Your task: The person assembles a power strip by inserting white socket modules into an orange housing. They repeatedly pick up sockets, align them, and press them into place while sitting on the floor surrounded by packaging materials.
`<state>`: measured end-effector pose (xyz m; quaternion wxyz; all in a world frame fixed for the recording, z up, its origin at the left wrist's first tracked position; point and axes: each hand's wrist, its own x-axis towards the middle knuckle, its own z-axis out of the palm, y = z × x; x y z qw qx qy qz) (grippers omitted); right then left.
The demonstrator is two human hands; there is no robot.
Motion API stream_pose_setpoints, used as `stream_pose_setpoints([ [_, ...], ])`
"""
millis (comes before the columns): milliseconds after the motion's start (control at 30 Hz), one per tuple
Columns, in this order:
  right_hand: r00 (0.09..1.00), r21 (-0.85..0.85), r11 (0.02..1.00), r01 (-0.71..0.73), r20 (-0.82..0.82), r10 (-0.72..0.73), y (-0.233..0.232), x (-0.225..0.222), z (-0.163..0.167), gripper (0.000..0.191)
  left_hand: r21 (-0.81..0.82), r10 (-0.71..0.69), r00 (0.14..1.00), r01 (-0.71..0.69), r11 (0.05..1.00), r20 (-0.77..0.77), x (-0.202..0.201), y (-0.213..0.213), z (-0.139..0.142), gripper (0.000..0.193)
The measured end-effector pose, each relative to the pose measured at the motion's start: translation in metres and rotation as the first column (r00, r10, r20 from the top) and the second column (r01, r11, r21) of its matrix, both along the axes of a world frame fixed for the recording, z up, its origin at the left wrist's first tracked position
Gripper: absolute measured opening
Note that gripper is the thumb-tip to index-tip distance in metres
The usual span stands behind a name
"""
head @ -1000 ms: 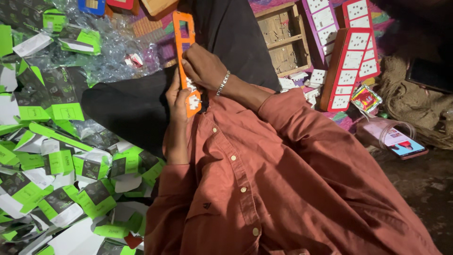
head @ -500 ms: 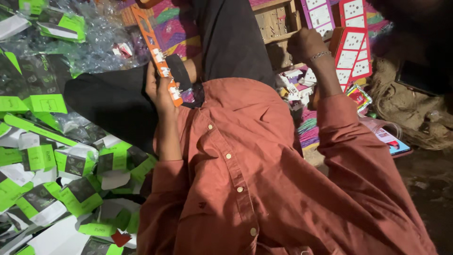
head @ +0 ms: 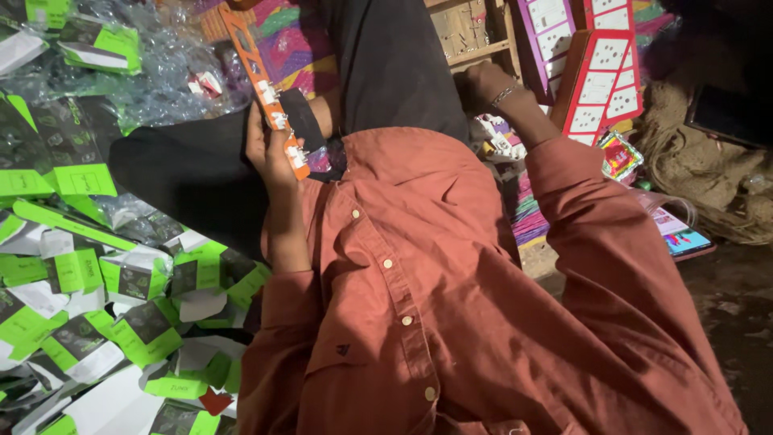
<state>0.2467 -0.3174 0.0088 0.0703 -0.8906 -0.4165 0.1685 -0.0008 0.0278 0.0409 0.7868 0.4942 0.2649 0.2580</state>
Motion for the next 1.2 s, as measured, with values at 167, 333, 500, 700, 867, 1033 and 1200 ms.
stream_pose_setpoints([
  [167, 0.993, -0.071, 0.997, 0.041, 0.110, -0.033, -0.021, 0.024, 0.009, 0.014, 0.031, -0.005, 1.000, 0.005, 1.000, -0.012, -0.002, -0.001, 0.002, 0.058],
  [333, 0.995, 0.076, 0.994, 0.075, 0.056, -0.080, -0.027, 0.027, 0.022, 0.016, 0.016, -0.010, 1.000, 0.010, 1.000, -0.025, -0.004, 0.000, -0.003, 0.057],
  [500, 0.993, 0.021, 0.993, 0.116, 0.019, -0.116, -0.026, 0.029, 0.035, 0.018, 0.032, -0.011, 1.000, 0.012, 0.999, -0.011, -0.002, 0.001, -0.003, 0.056],
  [700, 0.979, 0.063, 0.976, 0.206, -0.012, -0.206, -0.035, 0.030, 0.033, 0.021, 0.009, 0.014, 0.999, -0.014, 1.000, -0.029, -0.002, 0.000, -0.003, 0.059],
  [867, 0.991, -0.172, 0.985, -0.004, 0.132, 0.027, -0.040, 0.035, 0.027, 0.020, -0.005, 0.011, 1.000, -0.011, 1.000, -0.014, -0.002, 0.001, -0.005, 0.058],
  [1033, 0.990, 0.112, 0.986, 0.125, -0.079, -0.116, -0.046, 0.032, 0.027, 0.019, -0.009, 0.022, 0.998, -0.023, 1.000, -0.054, -0.002, 0.001, -0.006, 0.060],
  [1200, 0.997, 0.002, 0.998, 0.069, -0.025, -0.069, -0.040, 0.030, 0.031, 0.016, -0.001, 0.022, 0.999, -0.022, 1.000, -0.046, -0.003, 0.001, -0.007, 0.059],
])
